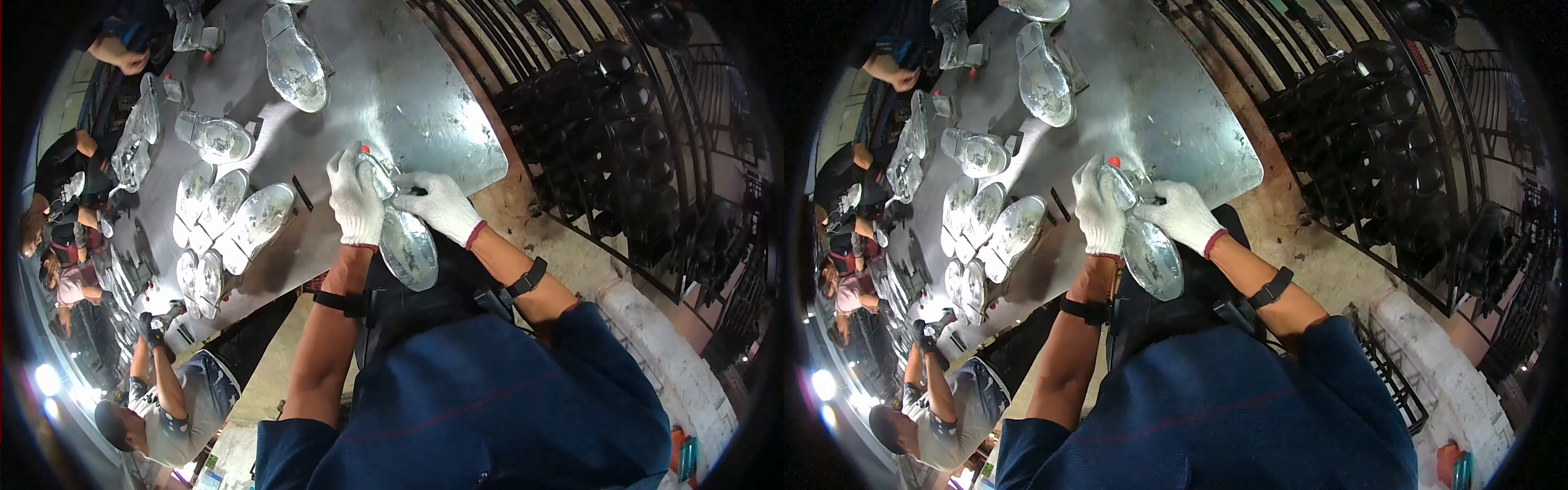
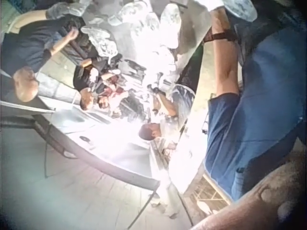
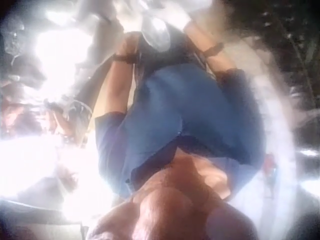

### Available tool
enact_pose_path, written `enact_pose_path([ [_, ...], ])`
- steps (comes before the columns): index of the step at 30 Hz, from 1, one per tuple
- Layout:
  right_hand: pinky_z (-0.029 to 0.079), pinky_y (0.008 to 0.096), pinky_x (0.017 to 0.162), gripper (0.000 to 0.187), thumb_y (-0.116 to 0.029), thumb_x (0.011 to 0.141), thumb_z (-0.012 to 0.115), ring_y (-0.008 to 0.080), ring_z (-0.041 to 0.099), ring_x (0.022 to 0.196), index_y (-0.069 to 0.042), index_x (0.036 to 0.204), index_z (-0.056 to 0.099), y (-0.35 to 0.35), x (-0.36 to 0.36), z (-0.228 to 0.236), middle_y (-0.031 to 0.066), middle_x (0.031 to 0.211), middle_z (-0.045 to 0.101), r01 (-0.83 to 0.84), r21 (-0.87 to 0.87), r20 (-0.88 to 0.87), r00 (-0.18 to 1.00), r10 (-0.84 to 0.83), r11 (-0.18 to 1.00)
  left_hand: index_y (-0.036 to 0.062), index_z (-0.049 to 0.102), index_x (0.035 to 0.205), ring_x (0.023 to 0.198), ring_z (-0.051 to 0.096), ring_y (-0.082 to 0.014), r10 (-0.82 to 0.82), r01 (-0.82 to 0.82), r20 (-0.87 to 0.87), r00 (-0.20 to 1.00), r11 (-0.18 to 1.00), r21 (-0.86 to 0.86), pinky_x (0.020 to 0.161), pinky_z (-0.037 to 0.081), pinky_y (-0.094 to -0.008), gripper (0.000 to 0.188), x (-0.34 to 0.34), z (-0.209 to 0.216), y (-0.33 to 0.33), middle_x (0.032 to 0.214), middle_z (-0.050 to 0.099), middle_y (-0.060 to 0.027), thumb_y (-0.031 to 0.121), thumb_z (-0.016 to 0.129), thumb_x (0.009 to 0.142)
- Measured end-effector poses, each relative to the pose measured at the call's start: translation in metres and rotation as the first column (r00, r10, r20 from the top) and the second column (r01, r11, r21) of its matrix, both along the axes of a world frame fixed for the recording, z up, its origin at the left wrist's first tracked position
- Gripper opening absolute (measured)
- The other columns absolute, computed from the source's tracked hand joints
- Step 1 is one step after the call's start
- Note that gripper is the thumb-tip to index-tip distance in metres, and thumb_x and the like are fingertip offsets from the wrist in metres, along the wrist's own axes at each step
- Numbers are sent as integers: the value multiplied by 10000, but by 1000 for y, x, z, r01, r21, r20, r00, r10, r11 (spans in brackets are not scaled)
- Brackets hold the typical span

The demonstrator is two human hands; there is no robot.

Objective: Applying adhesive and assembling shoe soles at a manufacturing table.

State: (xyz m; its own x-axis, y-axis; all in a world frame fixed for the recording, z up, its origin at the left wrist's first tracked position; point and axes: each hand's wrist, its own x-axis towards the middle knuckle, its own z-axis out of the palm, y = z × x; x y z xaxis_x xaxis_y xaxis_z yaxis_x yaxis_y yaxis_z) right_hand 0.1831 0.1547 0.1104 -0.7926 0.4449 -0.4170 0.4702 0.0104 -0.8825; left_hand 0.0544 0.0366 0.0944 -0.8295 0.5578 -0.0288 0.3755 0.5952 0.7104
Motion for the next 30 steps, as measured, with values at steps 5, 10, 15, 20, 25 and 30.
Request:
enact_pose_path([
  [5,563,379,827,423,-316,871,789,271,750,890,56,1068,748,1,-5,-3,225,943,759,-22,53,107,994,16,998,103,595,1377,1227,632,-400,-48,47,27,998,999,18,1035,518,-480,334,-11,-5,-6,1391,564,-181,225,521,1075],
  [10,515,333,720,279,-241,865,800,141,626,763,5,973,723,2,-6,-18,80,836,705,34,-262,25,999,-29,965,27,579,1396,1256,619,-361,-47,47,105,993,999,2,1070,497,-425,375,-9,1,-3,1390,571,-198,221,525,1080],
  [15,489,299,716,230,-187,873,780,96,576,795,-17,1013,714,-2,0,-18,34,856,669,-14,-288,-1,1000,14,958,123,591,1383,1233,628,-392,-52,50,44,998,998,34,1035,519,-470,324,-7,0,-5,1396,562,-174,197,528,1073],
  [20,539,308,882,414,-168,867,778,172,679,933,-17,1248,721,-3,4,-10,78,994,746,120,-175,-145,979,-146,977,30,579,1396,1259,618,-365,-26,25,72,997,1000,8,1074,497,-428,363,-8,2,-4,1393,574,-197,202,511,1084],
  [25,573,333,838,358,-287,864,790,220,760,880,-2,1079,807,7,-8,-3,204,950,781,-24,91,39,999,21,996,33,577,1397,1259,616,-369,-55,53,66,996,998,18,1070,500,-430,368,-8,2,-3,1395,566,-195,207,514,1080],
  [30,563,420,795,385,-324,832,786,338,739,837,30,984,788,13,-15,-5,248,878,736,-31,-58,138,990,39,998,38,570,1404,1255,614,-372,-54,53,77,996,998,14,1068,501,-435,382,-8,-1,-4,1398,553,-192,219,515,1072],
])
